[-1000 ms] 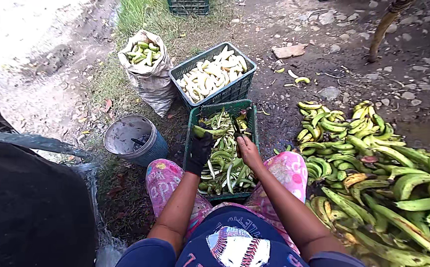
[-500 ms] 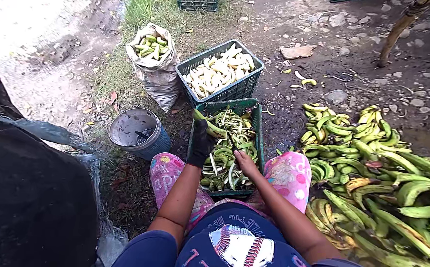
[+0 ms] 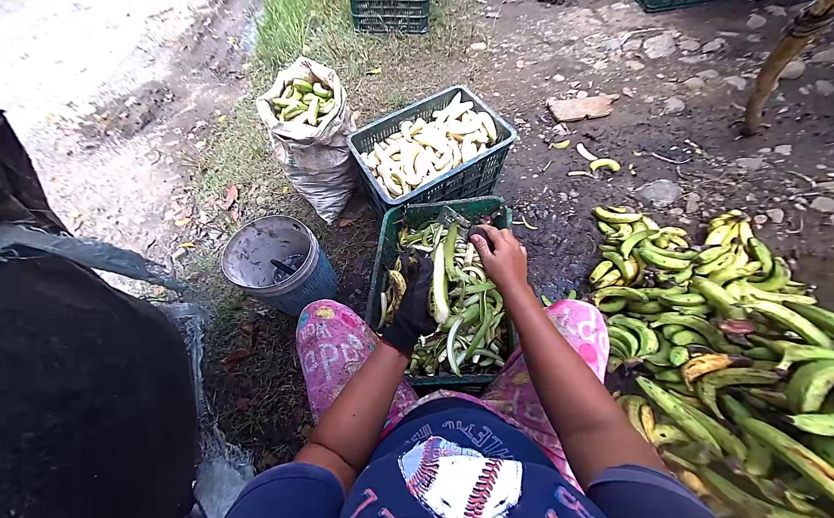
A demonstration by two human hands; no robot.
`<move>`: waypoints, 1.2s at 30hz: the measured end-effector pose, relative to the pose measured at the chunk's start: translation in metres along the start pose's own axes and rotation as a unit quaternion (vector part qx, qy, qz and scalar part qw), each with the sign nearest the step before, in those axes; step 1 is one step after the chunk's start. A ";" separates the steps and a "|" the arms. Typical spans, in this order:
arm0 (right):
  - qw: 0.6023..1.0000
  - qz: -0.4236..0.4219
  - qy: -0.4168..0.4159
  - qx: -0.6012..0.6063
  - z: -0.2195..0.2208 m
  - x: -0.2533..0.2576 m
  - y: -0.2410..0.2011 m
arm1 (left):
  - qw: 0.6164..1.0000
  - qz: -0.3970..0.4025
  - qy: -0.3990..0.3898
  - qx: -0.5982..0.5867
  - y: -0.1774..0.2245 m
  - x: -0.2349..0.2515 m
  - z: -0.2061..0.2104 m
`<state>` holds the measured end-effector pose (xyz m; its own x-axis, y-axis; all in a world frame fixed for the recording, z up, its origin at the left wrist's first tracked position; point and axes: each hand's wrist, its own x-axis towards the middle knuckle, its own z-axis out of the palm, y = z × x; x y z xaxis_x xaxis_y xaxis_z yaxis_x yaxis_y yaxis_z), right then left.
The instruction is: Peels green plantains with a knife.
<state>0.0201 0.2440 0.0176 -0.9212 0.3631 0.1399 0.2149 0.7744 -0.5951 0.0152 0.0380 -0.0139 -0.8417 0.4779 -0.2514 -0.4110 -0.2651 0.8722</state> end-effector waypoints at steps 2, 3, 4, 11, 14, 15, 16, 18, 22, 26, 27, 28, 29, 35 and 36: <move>0.999 -0.022 -0.018 0.029 0.004 -0.015 -0.005 | 0.999 0.021 -0.007 -0.042 0.000 0.007 -0.014; 0.997 -0.049 -0.037 0.036 0.009 -0.028 -0.005 | 0.997 0.036 0.000 -0.063 0.003 0.010 -0.020; 0.995 -0.071 -0.064 0.037 0.015 -0.040 -0.004 | 0.996 0.059 -0.001 -0.066 0.007 0.015 -0.027; 0.986 -0.164 -0.002 -0.009 0.014 -0.035 0.000 | 0.993 0.099 0.013 0.068 0.018 0.009 -0.011; 0.992 -0.098 0.072 -0.027 -0.001 -0.001 -0.004 | 0.990 0.060 -0.017 0.127 0.008 -0.003 0.004; 0.994 -0.075 0.073 -0.016 -0.004 0.003 -0.008 | 0.992 0.048 -0.002 0.120 0.005 -0.003 0.006; 0.996 -0.064 0.062 -0.002 -0.007 0.003 -0.012 | 0.991 0.048 0.021 0.120 0.003 -0.001 0.004; 0.997 -0.078 0.026 0.010 0.000 -0.016 -0.020 | 0.980 0.083 0.097 0.152 0.002 0.009 -0.009; 0.993 -0.112 0.005 0.021 0.040 -0.071 -0.020 | 0.928 0.213 0.255 0.166 0.018 0.025 -0.019; 0.990 -0.130 0.047 0.002 0.032 -0.056 -0.025 | 0.955 0.205 0.191 0.101 0.029 0.023 -0.014; 0.992 -0.120 0.037 -0.004 0.023 -0.042 -0.027 | 0.966 0.189 0.133 0.114 0.027 0.020 -0.016; 0.994 -0.103 0.022 -0.009 0.014 -0.026 -0.028 | 0.972 0.167 0.076 0.147 0.025 0.015 -0.019; 0.996 -0.083 0.009 -0.012 0.006 -0.013 -0.029 | 0.971 0.147 0.020 0.185 0.024 0.011 -0.023; 0.998 -0.062 -0.001 0.016 0.014 -0.025 -0.034 | 0.946 0.138 0.015 0.293 0.018 0.008 -0.030; 0.997 -0.076 0.004 0.021 0.025 -0.041 -0.031 | 0.955 0.141 0.063 0.254 0.014 0.012 -0.028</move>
<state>0.0427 0.1918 0.0104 -0.9394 0.2469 0.2380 0.0580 0.7984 -0.5994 -0.0099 0.0164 -0.0165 -0.9427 0.3336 0.0034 0.0345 0.0874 0.9956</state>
